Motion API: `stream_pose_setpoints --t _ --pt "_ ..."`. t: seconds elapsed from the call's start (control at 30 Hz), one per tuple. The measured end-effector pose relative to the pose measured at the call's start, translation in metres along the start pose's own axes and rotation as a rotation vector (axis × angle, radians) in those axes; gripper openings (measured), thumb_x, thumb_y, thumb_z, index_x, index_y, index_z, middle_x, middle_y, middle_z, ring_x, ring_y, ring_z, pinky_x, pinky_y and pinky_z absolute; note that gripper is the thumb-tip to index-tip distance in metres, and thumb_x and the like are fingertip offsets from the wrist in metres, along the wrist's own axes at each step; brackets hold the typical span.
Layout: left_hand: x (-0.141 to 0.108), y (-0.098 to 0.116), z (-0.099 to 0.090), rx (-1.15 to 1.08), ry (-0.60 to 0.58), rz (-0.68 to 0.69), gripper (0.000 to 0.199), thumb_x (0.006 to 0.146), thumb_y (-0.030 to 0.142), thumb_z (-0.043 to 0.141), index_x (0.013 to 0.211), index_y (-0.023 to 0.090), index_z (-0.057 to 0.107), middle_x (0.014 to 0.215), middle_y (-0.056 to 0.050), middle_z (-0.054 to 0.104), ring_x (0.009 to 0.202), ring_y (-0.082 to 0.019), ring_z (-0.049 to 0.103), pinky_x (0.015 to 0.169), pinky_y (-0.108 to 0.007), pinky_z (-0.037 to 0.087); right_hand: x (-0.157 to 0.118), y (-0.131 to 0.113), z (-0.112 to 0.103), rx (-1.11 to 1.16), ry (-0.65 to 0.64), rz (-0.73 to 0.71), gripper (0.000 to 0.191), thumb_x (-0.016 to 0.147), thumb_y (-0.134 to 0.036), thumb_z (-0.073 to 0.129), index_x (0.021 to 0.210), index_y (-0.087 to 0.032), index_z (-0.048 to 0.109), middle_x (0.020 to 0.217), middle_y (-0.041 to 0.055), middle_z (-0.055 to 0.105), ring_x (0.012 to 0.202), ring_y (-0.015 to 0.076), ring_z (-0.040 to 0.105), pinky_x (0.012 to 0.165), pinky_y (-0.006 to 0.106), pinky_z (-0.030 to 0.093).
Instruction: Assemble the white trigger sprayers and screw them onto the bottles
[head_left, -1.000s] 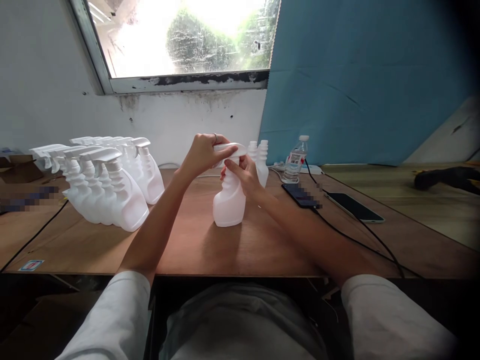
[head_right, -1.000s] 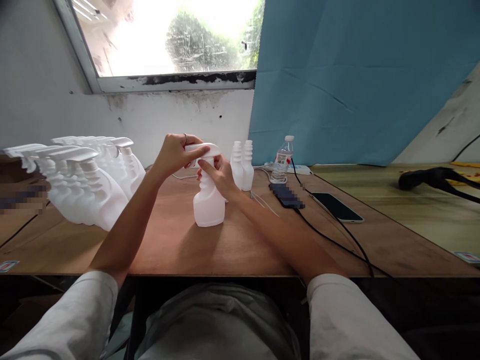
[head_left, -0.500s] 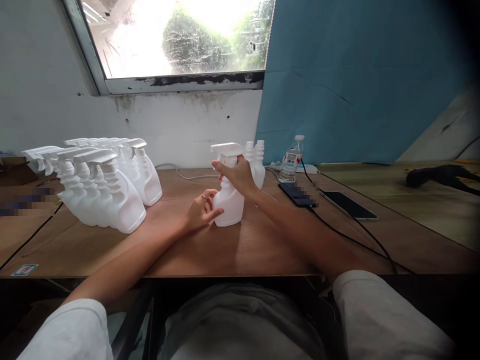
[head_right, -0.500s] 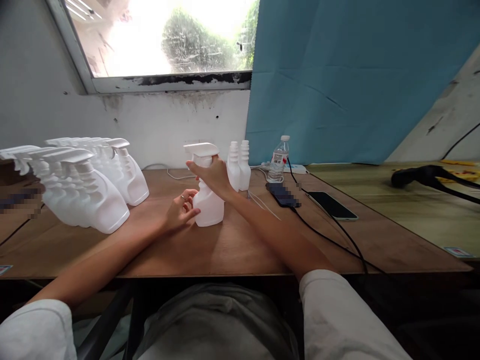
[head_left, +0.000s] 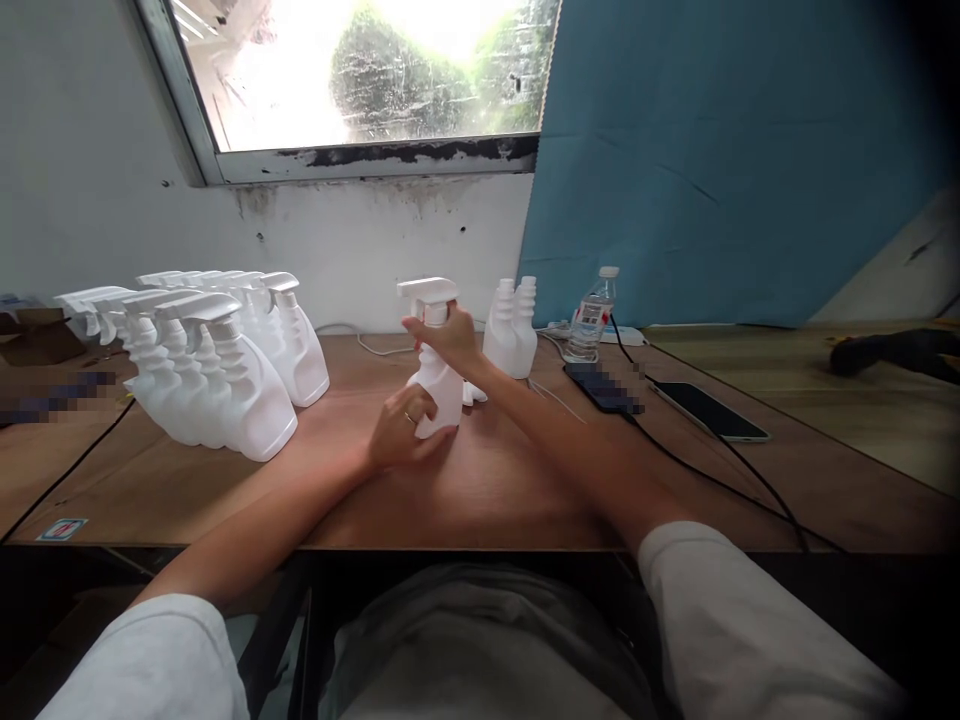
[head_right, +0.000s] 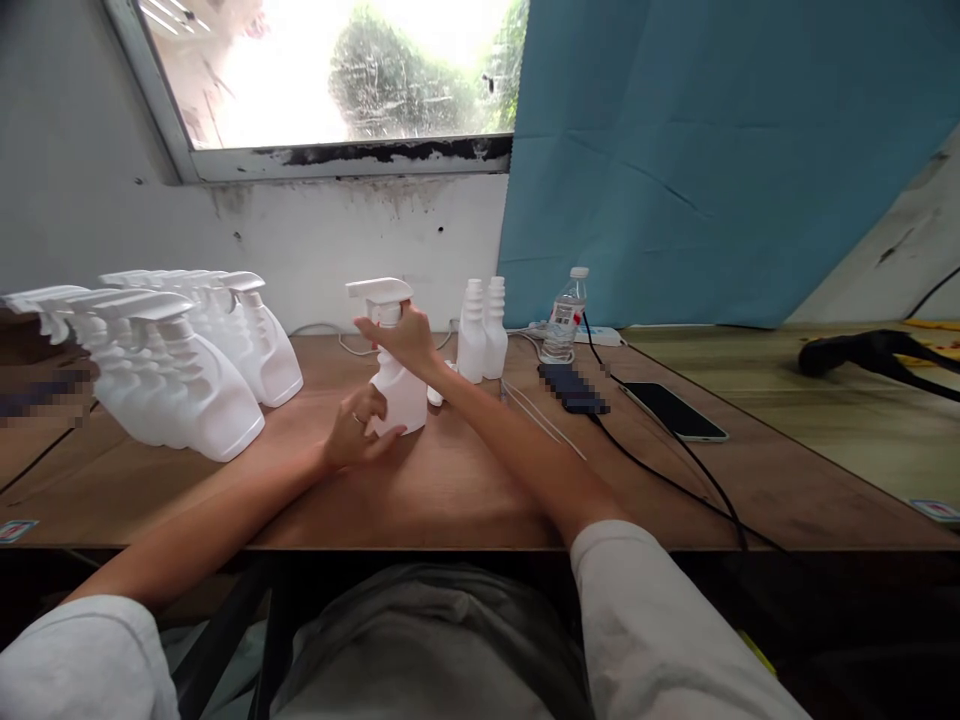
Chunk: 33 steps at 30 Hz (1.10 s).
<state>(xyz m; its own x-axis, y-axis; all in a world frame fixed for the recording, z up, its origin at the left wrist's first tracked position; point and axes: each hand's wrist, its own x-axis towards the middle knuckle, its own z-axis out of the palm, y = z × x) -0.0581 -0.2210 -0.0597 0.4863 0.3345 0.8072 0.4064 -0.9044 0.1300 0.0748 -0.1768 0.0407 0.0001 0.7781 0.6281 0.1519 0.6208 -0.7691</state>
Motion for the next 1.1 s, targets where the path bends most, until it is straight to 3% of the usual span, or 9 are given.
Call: stream_pose_setpoints --t 0.1,0.2,0.33,0.5,0.73,0.83,0.9,1.0,1.1 --pt "0.003 -0.002 0.003 0.055 -0.355 0.193 0.021 0.092 0.04 0.049 0.088 0.02 0.055 0.087 -0.008 0.062 0.083 -0.021 0.06 0.075 -0.034 0.046 0.011 0.012 0.021 0.121 -0.14 -0.084 0.042 0.072 -0.053 0.071 0.091 -0.021 0.051 0.069 -0.0012 0.063 0.062 0.0152 0.061 0.061 0.029 0.051" --pt "0.007 -0.015 0.004 0.139 -0.476 0.118 0.028 0.095 0.04 0.042 0.097 0.018 0.061 0.1 -0.01 0.065 0.092 -0.022 0.062 0.081 -0.035 0.048 0.02 0.025 0.046 0.029 -0.169 -0.166 0.046 0.07 -0.055 0.073 0.092 -0.022 0.05 0.086 0.0017 0.063 0.076 0.0177 0.061 0.074 0.033 0.052" --pt "0.005 -0.044 -0.003 0.225 -0.514 -0.071 0.03 0.095 0.036 0.041 0.097 0.018 0.065 0.103 -0.01 0.068 0.096 -0.025 0.063 0.087 -0.037 0.049 0.024 0.041 0.08 -0.112 -0.219 -0.24 0.041 0.08 -0.056 0.063 0.098 -0.022 0.049 0.104 0.0069 0.058 0.095 0.0232 0.057 0.088 0.039 0.049" --pt "-0.003 -0.075 -0.013 0.295 -0.496 -0.205 0.03 0.092 0.033 0.044 0.102 0.016 0.066 0.098 -0.014 0.07 0.091 -0.029 0.065 0.08 -0.04 0.051 0.021 0.055 0.113 -0.082 -0.269 -0.11 0.065 0.076 -0.053 0.069 0.121 -0.017 0.039 0.119 0.0124 0.052 0.103 0.0268 0.056 0.089 0.041 0.049" --pt "-0.012 -0.099 -0.021 0.31 -0.481 -0.305 0.03 0.088 0.03 0.048 0.108 0.015 0.065 0.109 -0.014 0.068 0.106 -0.032 0.062 0.092 -0.041 0.049 0.029 0.063 0.147 -0.127 -0.279 -0.035 0.063 0.076 -0.055 0.069 0.122 -0.016 0.049 0.125 0.0137 0.049 0.128 0.0307 0.042 0.106 0.046 0.038" --pt "-0.015 -0.108 -0.027 0.307 -0.454 -0.349 0.033 0.087 0.028 0.049 0.114 0.015 0.062 0.114 -0.014 0.067 0.11 -0.032 0.06 0.096 -0.041 0.046 0.023 0.066 0.145 -0.125 -0.301 -0.046 0.072 0.077 -0.058 0.067 0.131 -0.016 0.045 0.133 0.0161 0.045 0.132 0.0308 0.038 0.108 0.045 0.036" --pt "-0.017 -0.114 -0.031 0.31 -0.431 -0.386 0.039 0.085 0.026 0.051 0.121 0.015 0.059 0.117 -0.014 0.066 0.112 -0.032 0.058 0.096 -0.041 0.046 0.013 0.067 0.134 -0.142 -0.293 -0.097 0.074 0.078 -0.055 0.067 0.135 -0.015 0.042 0.141 0.0178 0.039 0.134 0.0303 0.038 0.11 0.044 0.035" --pt "-0.019 -0.12 -0.034 0.305 -0.43 -0.438 0.035 0.085 0.027 0.051 0.116 0.014 0.061 0.109 -0.014 0.067 0.104 -0.03 0.061 0.086 -0.037 0.048 -0.004 0.069 0.098 -0.186 -0.295 -0.258 0.06 0.082 -0.044 0.065 0.131 -0.015 0.045 0.138 0.017 0.042 0.129 0.0272 0.044 0.107 0.04 0.038" --pt "-0.018 -0.122 -0.034 0.279 -0.454 -0.451 0.026 0.088 0.031 0.048 0.097 0.016 0.066 0.099 -0.01 0.067 0.09 -0.023 0.063 0.077 -0.032 0.048 -0.021 0.07 0.046 -0.301 -0.261 -0.383 0.037 0.084 -0.029 0.058 0.119 -0.016 0.052 0.125 0.0153 0.051 0.115 0.0238 0.053 0.1 0.038 0.044"
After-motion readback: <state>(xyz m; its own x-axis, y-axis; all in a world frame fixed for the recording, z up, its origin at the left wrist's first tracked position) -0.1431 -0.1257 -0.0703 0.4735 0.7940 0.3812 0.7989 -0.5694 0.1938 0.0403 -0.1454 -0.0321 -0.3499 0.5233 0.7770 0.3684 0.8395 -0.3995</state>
